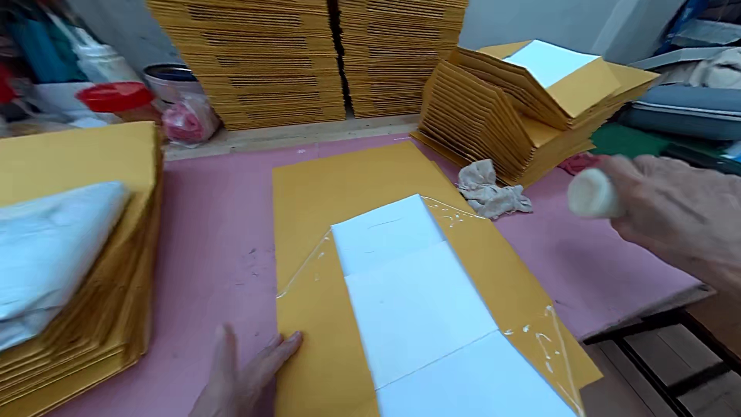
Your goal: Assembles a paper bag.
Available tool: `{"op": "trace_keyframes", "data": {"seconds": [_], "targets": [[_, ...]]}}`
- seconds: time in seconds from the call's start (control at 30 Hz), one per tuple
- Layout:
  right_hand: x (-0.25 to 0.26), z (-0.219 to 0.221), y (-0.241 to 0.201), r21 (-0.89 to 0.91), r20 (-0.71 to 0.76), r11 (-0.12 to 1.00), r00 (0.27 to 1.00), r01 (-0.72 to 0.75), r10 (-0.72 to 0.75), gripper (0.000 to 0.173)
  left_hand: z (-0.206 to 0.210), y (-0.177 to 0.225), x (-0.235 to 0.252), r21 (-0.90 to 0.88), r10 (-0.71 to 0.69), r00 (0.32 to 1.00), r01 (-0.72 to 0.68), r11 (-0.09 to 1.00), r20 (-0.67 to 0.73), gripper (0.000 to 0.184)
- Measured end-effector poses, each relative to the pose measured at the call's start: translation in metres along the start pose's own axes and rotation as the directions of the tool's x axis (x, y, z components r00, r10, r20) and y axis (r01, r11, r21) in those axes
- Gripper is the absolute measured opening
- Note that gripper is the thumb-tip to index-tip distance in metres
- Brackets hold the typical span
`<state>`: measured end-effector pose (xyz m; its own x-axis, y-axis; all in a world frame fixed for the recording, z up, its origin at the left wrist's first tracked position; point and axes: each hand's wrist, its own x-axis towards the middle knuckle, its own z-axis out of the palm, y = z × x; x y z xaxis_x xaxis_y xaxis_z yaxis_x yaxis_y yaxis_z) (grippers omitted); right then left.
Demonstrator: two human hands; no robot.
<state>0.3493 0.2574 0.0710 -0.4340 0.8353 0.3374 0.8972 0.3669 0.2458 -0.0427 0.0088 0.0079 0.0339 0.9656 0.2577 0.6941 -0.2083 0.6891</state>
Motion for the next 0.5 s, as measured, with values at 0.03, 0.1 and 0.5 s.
{"op": "trace_keyframes", "data": {"seconds": [0.03,0.1,0.5], "targets": [[0.002,0.014,0.000,-0.098,0.027,0.993,0.998,0.061,-0.059,0.047,-0.003,0.001,0.003,0.020,-0.016,1.000,0.016,1.000,-0.025,0.124],[0.009,0.033,-0.005,-0.231,0.094,0.963,0.988,0.139,-0.121,0.037,-0.005,0.000,0.009,0.097,-0.032,0.992,0.044,0.994,-0.122,0.104],[0.018,0.057,-0.044,-0.525,0.226,0.785,0.943,0.329,-0.244,0.021,-0.001,-0.052,0.089,0.326,0.084,0.954,0.015,0.945,-0.288,0.085]]}}
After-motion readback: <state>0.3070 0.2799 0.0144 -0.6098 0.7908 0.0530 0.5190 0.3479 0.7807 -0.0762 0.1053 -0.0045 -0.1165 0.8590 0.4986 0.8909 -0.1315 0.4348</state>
